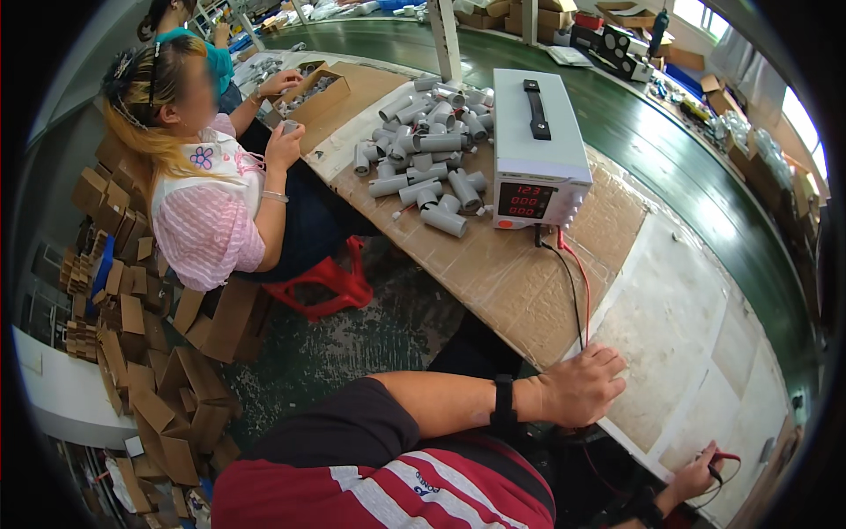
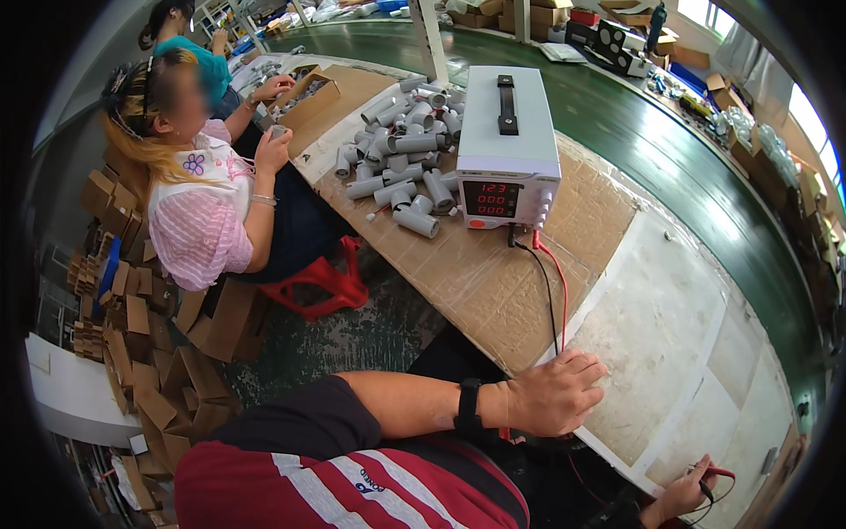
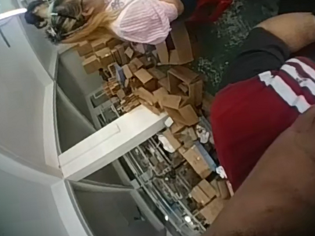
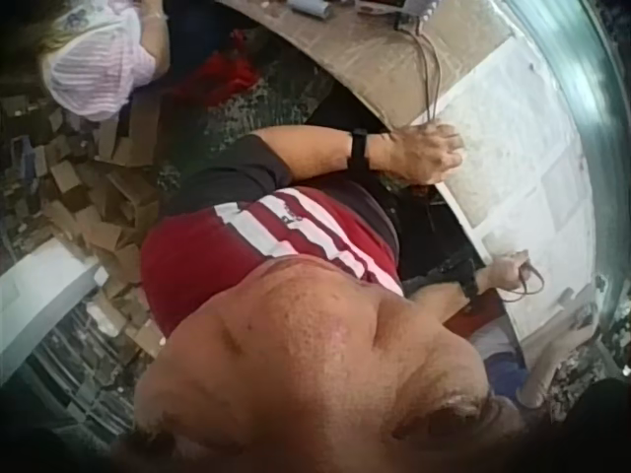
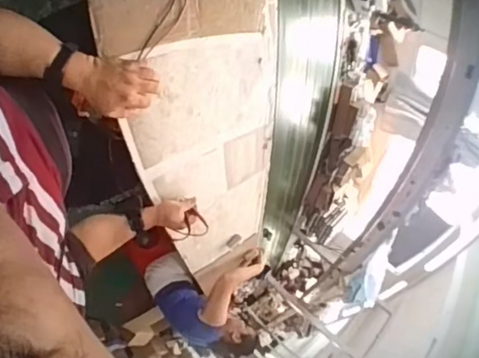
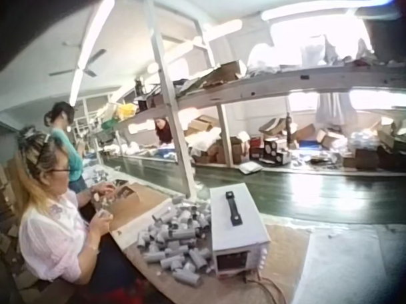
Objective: Testing electrical components using a multimeter and test probes at an assembly line workstation.
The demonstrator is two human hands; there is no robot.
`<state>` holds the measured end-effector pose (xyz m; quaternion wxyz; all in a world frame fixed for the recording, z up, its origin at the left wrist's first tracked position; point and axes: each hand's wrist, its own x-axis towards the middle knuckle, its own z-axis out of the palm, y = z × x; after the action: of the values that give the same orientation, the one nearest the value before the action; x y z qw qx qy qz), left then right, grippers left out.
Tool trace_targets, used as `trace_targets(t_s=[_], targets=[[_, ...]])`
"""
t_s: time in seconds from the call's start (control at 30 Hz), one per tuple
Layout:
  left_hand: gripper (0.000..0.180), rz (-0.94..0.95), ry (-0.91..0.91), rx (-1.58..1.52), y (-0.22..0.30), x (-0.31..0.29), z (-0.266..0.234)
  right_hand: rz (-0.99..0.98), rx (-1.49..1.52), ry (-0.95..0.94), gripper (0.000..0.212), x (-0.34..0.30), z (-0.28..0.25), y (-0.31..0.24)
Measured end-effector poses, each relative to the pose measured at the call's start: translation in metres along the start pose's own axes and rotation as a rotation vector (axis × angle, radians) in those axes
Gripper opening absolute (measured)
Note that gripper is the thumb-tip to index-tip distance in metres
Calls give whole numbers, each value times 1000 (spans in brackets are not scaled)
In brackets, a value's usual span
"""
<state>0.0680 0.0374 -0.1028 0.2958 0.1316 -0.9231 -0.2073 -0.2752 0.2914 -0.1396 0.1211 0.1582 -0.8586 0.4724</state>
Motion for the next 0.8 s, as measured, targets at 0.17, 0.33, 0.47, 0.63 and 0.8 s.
trace_targets(t_s=[0.17,0.33,0.47,0.63,0.8], targets=[[23,26,29,14,1,1,1,59,11,-39,38,2,-1,-6],[23,18,13,13,2,1,0,37,2,-50,38,0,0,-8],[23,22,21,23,2,1,1,36,12,-12,38,-3,2,-9],[23,16,11,27,2,2,0,9,49,29,38,-3,2,-5],[23,12,18,27,2,0,1,30,56,-5,38,-2,1,-5]])
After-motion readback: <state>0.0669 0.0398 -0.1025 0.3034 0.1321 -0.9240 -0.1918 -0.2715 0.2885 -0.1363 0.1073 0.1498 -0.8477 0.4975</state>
